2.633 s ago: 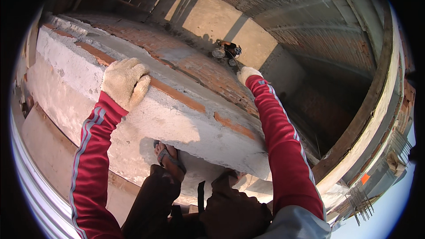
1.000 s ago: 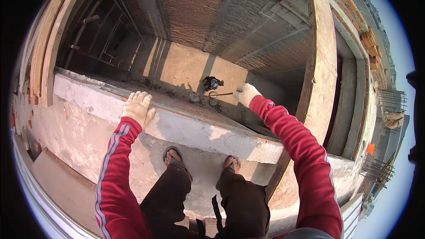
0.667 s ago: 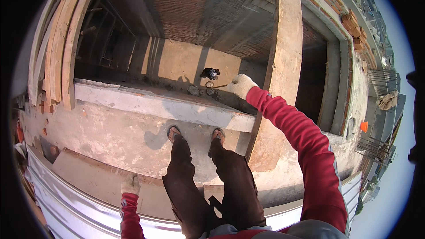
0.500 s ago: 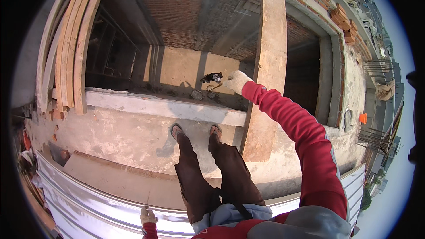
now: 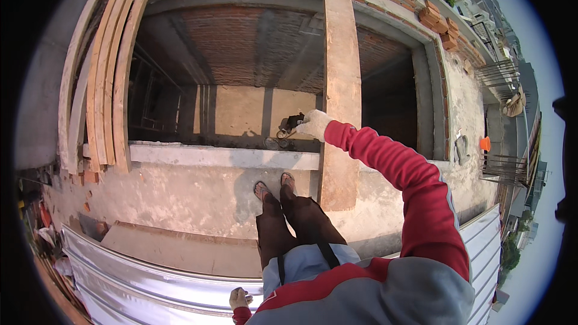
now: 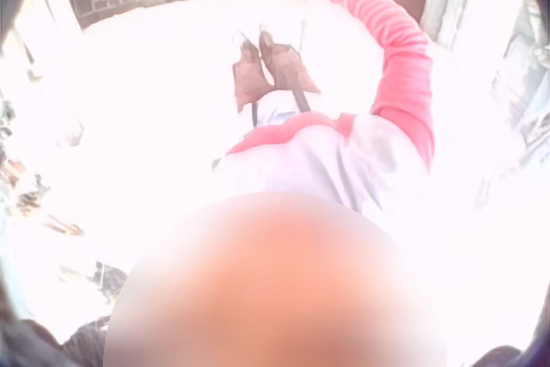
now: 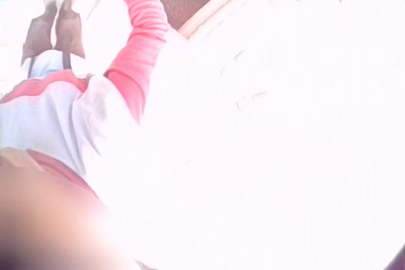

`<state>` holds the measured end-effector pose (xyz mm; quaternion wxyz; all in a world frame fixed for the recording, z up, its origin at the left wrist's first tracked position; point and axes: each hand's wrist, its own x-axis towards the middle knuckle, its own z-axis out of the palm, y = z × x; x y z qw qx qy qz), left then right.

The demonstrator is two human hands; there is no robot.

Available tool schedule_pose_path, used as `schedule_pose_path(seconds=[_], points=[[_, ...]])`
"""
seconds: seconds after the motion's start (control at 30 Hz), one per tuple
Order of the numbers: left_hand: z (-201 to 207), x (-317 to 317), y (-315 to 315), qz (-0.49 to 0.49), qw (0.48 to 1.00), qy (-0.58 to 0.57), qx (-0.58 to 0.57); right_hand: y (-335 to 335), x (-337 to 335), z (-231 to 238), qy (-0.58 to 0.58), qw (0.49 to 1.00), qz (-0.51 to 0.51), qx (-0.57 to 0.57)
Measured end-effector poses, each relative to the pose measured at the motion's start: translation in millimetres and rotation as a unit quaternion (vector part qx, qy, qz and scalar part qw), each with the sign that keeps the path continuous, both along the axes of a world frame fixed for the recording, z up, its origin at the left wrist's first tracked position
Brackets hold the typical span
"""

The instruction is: The person adjusts the head-mounted camera, then uses a rope and pulley to lift a bucket of material from a lower level. They pull the rope repeatedly to raise the bucket and then lower it back down.

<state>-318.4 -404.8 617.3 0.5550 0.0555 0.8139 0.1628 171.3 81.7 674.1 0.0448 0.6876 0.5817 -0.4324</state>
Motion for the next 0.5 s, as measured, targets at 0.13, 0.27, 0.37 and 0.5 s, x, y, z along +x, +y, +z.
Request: schedule_pose_path(seconds=[0.13, 0.27, 0.37, 0.5], points=[[1, -35, 21, 0.039, 0.998, 0.02, 0.04, -26, 0, 30, 0.034, 0.998, 0.046, 0.031], [-1, -26, 69, 0.027, 0.995, -0.004, 0.098, -51, 20, 41, 0.064, 0.996, -0.042, 0.05], [0, 24, 137, 0.013, 0.984, -0.086, 0.156, -63, 41, 35, 0.022, 0.999, 0.012, 0.042], [13, 171, 284, -0.063, 0.895, -0.239, 0.372, -61, 59, 33, -0.055, 0.863, 0.403, 0.299]])
